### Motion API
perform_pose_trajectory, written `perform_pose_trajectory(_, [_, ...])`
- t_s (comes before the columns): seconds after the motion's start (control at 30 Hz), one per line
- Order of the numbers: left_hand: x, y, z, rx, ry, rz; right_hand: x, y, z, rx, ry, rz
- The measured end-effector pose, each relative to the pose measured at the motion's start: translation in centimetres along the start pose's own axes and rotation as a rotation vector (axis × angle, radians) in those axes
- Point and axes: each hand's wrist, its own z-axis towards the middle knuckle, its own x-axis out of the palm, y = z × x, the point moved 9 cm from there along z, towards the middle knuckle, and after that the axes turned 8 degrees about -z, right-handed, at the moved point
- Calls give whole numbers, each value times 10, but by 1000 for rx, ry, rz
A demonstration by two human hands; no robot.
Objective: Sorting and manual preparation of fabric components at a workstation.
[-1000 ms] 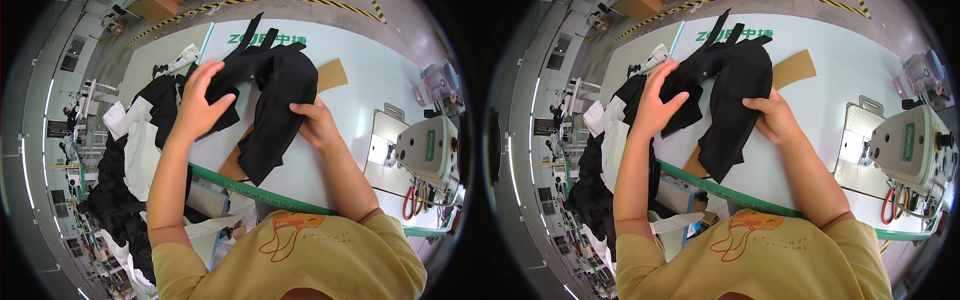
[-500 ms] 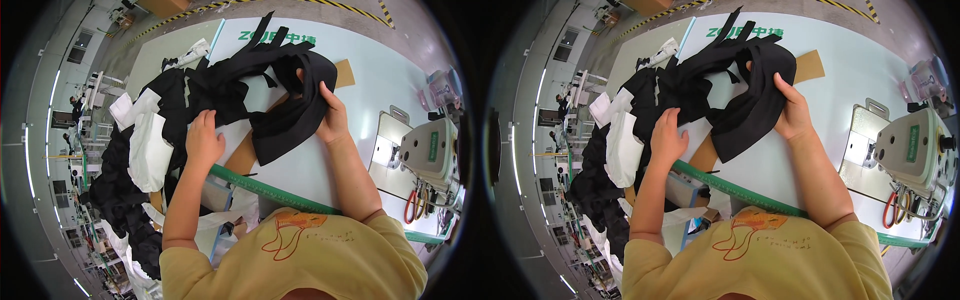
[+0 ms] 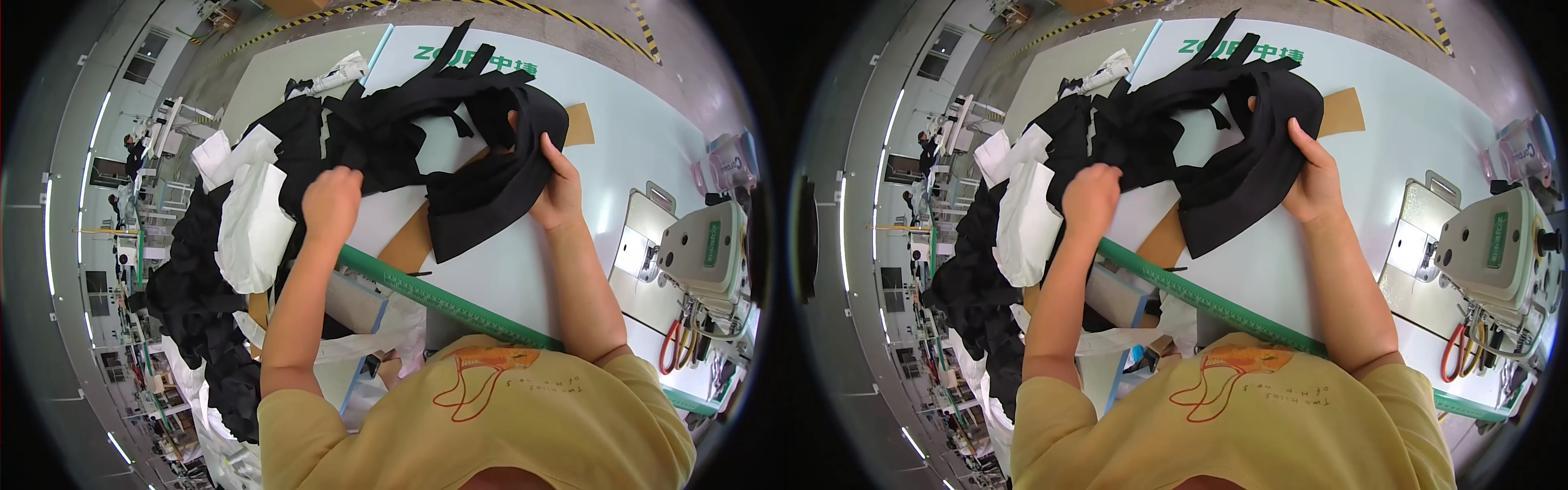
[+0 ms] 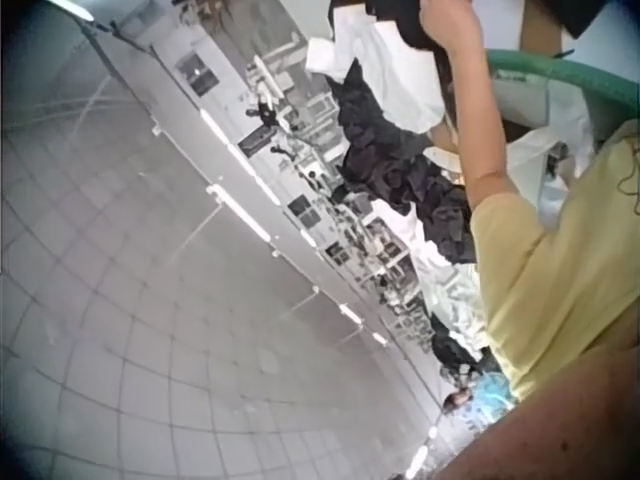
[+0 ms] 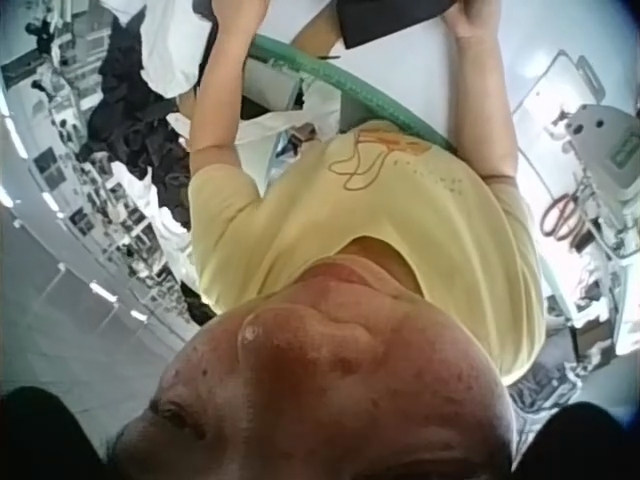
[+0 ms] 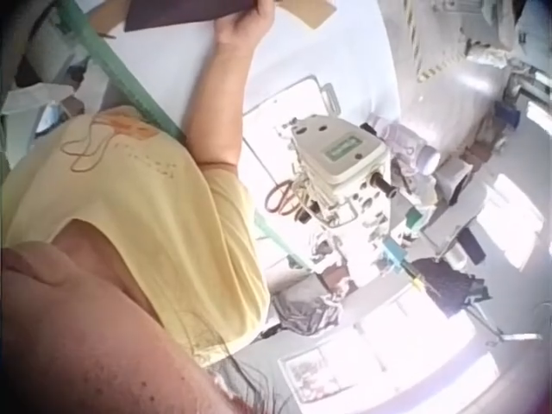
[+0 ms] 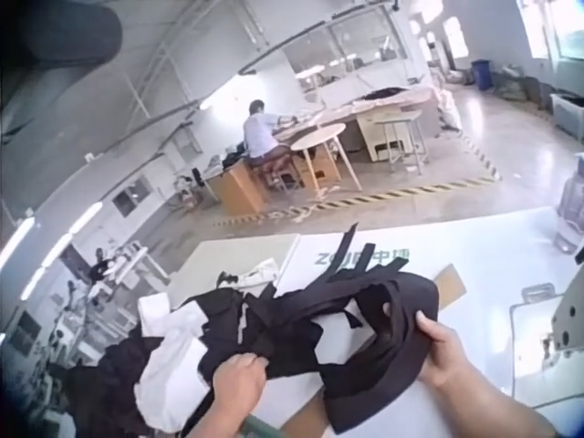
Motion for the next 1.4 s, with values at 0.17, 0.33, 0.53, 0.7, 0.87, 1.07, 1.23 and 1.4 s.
perform_pose_trajectory(0.17, [-100,52,5,-215,-471,-786,-7,6,-1,-23,-6,-9])
perform_pose_trajectory(0.33, [-52,1,4,-151,26,-748,-10,3,-1,-9,-20,-32])
perform_pose_trajectory(0.53, [5,4,-5,2,-174,-274,-4,1,0,-4,16,-37])
perform_pose_trajectory(0.7, [-101,53,8,-137,-494,-571,-6,1,0,-14,-52,-45])
perform_pose_trajectory(0.87, [-183,74,-27,-88,-589,-1041,-8,5,-1,-27,-64,-61])
perform_pose_trajectory(1.07, [-225,69,-104,-32,-573,-1328,-7,4,-1,-26,-57,-62])
perform_pose_trajectory(1.23, [-234,30,-126,133,-363,-1662,-9,3,-2,-20,-84,-74])
perform_pose_trajectory(1.4, [-211,20,-131,167,-240,-1845,-8,4,-2,-38,-77,-84])
